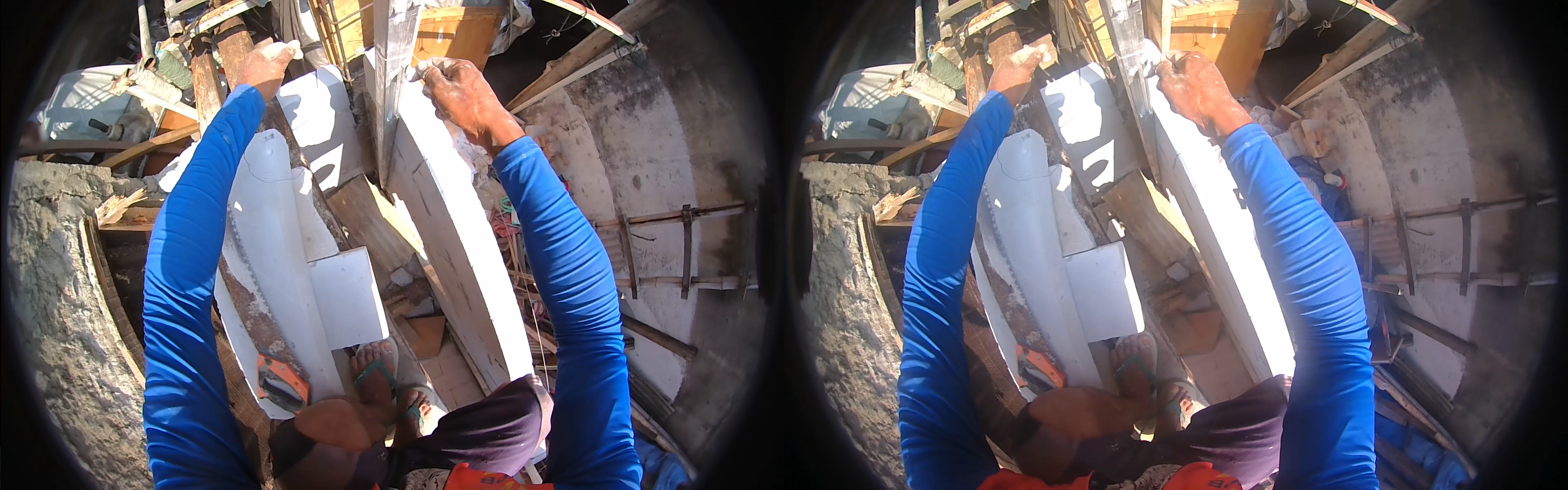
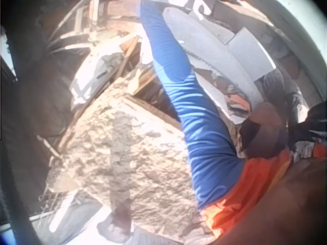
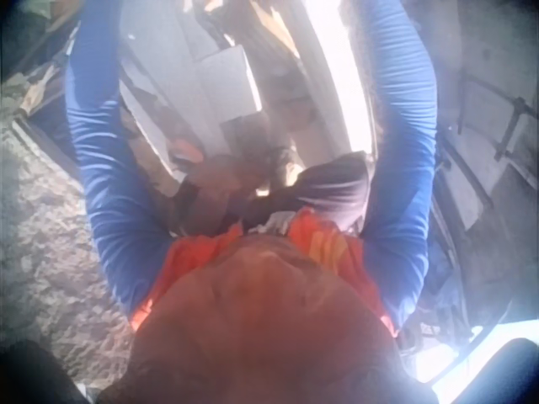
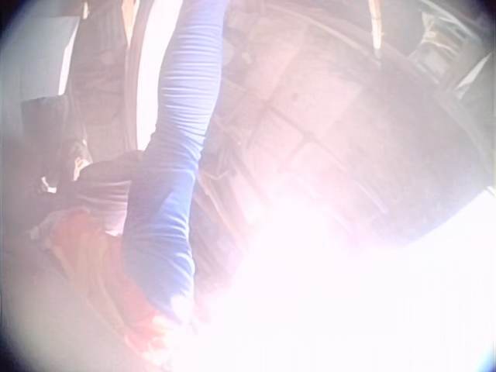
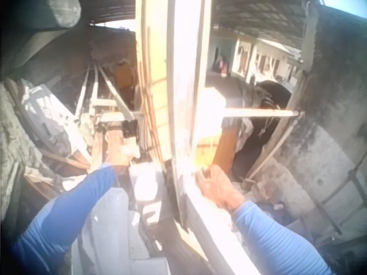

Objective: The person applies mortar to a metal frame using a trowel and places white insulation blocks into the gaps. They use a hammer to tap the blocks into position and adjust the frame alignment. The person also handles a bucket of mortar and a saw during the process.

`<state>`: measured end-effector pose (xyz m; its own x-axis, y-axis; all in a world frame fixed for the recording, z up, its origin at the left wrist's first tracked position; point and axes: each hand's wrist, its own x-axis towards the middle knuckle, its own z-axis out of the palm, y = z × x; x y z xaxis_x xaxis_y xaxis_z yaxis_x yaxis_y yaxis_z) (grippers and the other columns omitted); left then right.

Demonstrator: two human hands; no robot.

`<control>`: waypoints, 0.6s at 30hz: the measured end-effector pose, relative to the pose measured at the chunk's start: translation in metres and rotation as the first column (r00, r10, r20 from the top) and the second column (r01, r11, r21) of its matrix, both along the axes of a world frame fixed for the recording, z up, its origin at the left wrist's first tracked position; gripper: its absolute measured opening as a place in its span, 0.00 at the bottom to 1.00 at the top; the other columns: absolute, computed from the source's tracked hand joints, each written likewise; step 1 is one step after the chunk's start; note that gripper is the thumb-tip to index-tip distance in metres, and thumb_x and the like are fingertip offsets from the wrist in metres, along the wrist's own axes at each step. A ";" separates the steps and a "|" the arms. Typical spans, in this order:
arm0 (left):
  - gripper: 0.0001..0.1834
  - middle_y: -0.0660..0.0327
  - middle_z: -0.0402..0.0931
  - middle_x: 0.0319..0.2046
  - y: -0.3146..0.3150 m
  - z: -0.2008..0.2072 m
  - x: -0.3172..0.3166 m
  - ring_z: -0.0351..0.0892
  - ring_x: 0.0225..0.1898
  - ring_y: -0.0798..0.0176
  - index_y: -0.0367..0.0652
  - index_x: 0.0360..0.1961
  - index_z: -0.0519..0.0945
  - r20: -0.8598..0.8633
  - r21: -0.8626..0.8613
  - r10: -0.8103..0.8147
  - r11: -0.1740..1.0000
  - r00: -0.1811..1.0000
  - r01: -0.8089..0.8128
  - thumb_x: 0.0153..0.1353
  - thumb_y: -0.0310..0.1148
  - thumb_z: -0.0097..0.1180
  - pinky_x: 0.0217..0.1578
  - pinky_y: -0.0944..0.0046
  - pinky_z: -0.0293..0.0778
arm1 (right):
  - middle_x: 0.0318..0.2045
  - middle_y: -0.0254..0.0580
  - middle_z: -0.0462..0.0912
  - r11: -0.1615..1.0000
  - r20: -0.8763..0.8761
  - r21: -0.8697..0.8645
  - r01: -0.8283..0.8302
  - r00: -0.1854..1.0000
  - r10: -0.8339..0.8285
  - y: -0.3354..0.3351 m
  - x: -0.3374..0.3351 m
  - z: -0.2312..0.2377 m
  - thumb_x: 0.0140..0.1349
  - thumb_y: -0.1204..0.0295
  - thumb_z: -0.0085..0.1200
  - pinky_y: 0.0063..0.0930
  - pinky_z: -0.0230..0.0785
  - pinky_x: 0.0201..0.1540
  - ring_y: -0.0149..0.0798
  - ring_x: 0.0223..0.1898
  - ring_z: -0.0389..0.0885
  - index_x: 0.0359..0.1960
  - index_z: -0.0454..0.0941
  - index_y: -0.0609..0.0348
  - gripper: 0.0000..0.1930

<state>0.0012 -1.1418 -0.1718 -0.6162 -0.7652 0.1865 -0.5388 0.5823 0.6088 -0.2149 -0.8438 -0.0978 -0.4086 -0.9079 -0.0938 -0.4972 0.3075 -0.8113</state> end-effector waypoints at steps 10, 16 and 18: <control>0.17 0.56 0.79 0.52 0.040 0.031 0.017 0.79 0.49 0.59 0.40 0.53 0.79 -0.512 0.627 0.179 0.746 0.840 0.224 0.74 0.41 0.50 0.57 0.58 0.70 | 0.22 0.35 0.75 1.000 -0.172 -0.017 -0.020 0.985 0.016 -0.002 -0.016 -0.022 0.71 0.61 0.45 0.29 0.70 0.29 0.30 0.21 0.71 0.31 0.78 0.66 0.19; 0.11 0.58 0.75 0.36 0.086 0.072 -0.045 0.77 0.42 0.54 0.40 0.32 0.69 -0.777 0.492 0.564 0.265 0.280 0.830 0.75 0.30 0.46 0.76 0.42 0.54 | 0.22 0.38 0.74 0.998 0.144 0.012 0.057 0.988 -0.058 0.011 0.009 -0.006 0.70 0.59 0.46 0.30 0.70 0.30 0.31 0.23 0.73 0.33 0.77 0.71 0.22; 0.11 0.60 0.75 0.32 0.013 0.042 -0.024 0.78 0.42 0.61 0.44 0.34 0.70 -0.939 0.303 0.204 0.112 0.277 0.946 0.74 0.37 0.52 0.62 0.51 0.73 | 0.22 0.38 0.74 0.999 0.083 -0.035 0.004 0.997 -0.001 0.007 0.020 -0.005 0.70 0.58 0.45 0.30 0.71 0.30 0.32 0.23 0.74 0.35 0.79 0.71 0.23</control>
